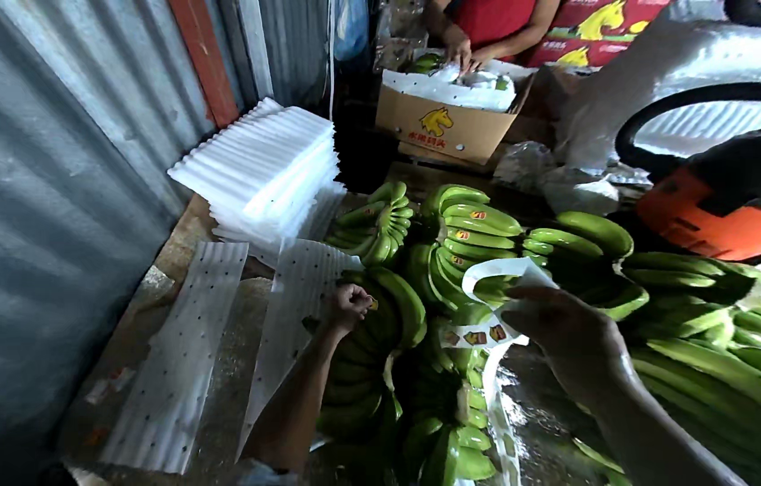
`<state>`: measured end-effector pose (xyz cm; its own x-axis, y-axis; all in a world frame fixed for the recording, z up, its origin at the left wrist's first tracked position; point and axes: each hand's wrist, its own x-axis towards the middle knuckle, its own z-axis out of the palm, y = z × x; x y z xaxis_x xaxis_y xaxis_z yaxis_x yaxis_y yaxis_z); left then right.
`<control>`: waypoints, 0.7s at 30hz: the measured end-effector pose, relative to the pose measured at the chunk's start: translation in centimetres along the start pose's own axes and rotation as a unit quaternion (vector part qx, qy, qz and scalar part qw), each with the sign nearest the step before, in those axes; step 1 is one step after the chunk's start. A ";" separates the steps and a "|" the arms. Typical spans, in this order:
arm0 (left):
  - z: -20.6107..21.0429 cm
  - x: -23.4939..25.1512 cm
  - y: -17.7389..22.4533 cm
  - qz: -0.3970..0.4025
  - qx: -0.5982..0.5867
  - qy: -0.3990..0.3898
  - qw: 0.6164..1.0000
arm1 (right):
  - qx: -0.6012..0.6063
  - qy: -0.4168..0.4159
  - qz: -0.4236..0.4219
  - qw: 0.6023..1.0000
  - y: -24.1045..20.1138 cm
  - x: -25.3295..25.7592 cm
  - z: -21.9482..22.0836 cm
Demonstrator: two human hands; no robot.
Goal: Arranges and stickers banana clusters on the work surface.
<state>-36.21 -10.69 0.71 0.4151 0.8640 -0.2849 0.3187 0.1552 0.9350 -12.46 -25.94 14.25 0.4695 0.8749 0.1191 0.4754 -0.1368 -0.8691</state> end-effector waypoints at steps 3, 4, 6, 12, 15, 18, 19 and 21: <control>1.0 1.6 0.0 0.023 0.114 0.012 0.993 | -0.008 0.000 -0.025 1.000 -0.3 -0.4 0.5; 1.2 1.7 0.4 0.013 0.159 0.017 0.987 | -0.005 0.003 -0.019 1.000 -0.5 -0.5 0.5; 1.5 1.5 1.5 -0.026 0.243 0.037 0.969 | 0.014 0.019 0.002 1.000 -0.9 -0.6 0.6; 2.5 -4.1 6.3 0.293 0.155 0.038 0.943 | 0.079 0.029 0.096 0.992 -1.2 -1.1 1.0; 3.8 -6.9 9.4 0.455 0.154 -0.074 0.874 | 0.098 0.000 0.134 0.986 -2.3 -2.0 1.8; 4.4 -8.1 10.6 0.483 0.268 -0.069 0.831 | 0.113 -0.030 0.148 0.982 -3.2 -3.0 2.6; 4.5 -8.2 10.3 0.495 0.284 -0.047 0.820 | 0.122 -0.034 0.148 0.981 -3.2 -3.3 2.8; 4.6 -8.4 9.5 0.522 0.292 -0.002 0.801 | 0.140 -0.040 0.149 0.978 -3.0 -3.8 3.0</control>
<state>-32.77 -18.72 11.03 0.7184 0.3742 0.5864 0.1395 -0.9034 0.4056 -17.88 -27.46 15.01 0.4914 0.8503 -0.1885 0.0986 -0.2693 -0.9580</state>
